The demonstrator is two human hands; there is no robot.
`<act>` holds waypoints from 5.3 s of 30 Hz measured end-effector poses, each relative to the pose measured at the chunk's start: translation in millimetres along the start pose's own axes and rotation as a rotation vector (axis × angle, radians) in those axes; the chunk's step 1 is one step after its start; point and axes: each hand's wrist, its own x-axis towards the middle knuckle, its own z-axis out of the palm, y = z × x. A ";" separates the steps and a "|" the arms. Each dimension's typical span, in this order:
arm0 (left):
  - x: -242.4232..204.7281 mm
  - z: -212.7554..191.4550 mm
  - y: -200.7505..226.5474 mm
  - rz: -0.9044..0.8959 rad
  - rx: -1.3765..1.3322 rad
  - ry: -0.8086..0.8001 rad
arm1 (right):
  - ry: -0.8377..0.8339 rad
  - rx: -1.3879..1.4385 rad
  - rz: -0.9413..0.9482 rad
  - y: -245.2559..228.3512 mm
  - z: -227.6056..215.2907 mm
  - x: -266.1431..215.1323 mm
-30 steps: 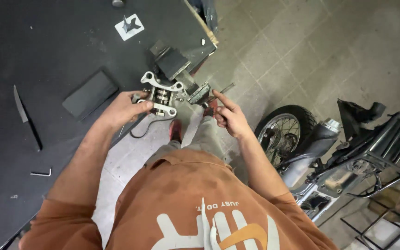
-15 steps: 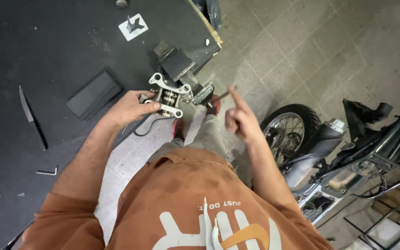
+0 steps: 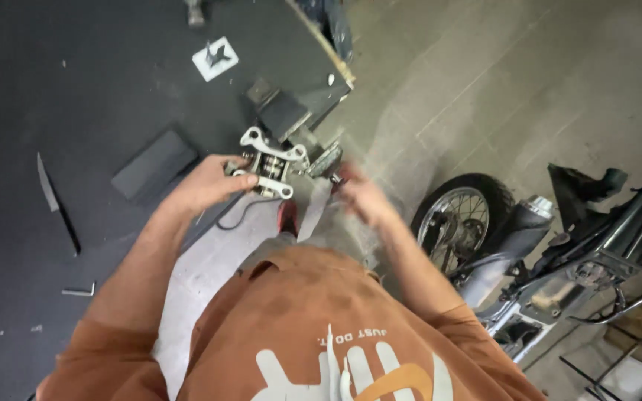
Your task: The person works on a motorcycle brake caliper clamped in a vise, using a hammer and punch to tap a pin. They then retrieve a cordless drill and a drill bit from a tool rack, attach the bit, and use the drill to work on the caliper.
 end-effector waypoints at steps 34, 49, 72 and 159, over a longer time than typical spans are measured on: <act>-9.4 -2.9 -1.6 -0.055 -0.034 0.004 | -0.122 0.125 -0.130 -89.4 19.5 -69.1; -4.0 -7.9 6.5 0.012 -0.057 -0.003 | 0.099 -0.288 0.054 18.8 -40.4 24.6; -10.3 -6.1 4.3 -0.100 -0.038 0.015 | -0.501 0.045 0.016 -60.5 38.7 -63.2; 28.1 201.0 212.6 0.538 0.096 1.325 | -0.732 -1.633 -0.576 -312.4 125.3 370.3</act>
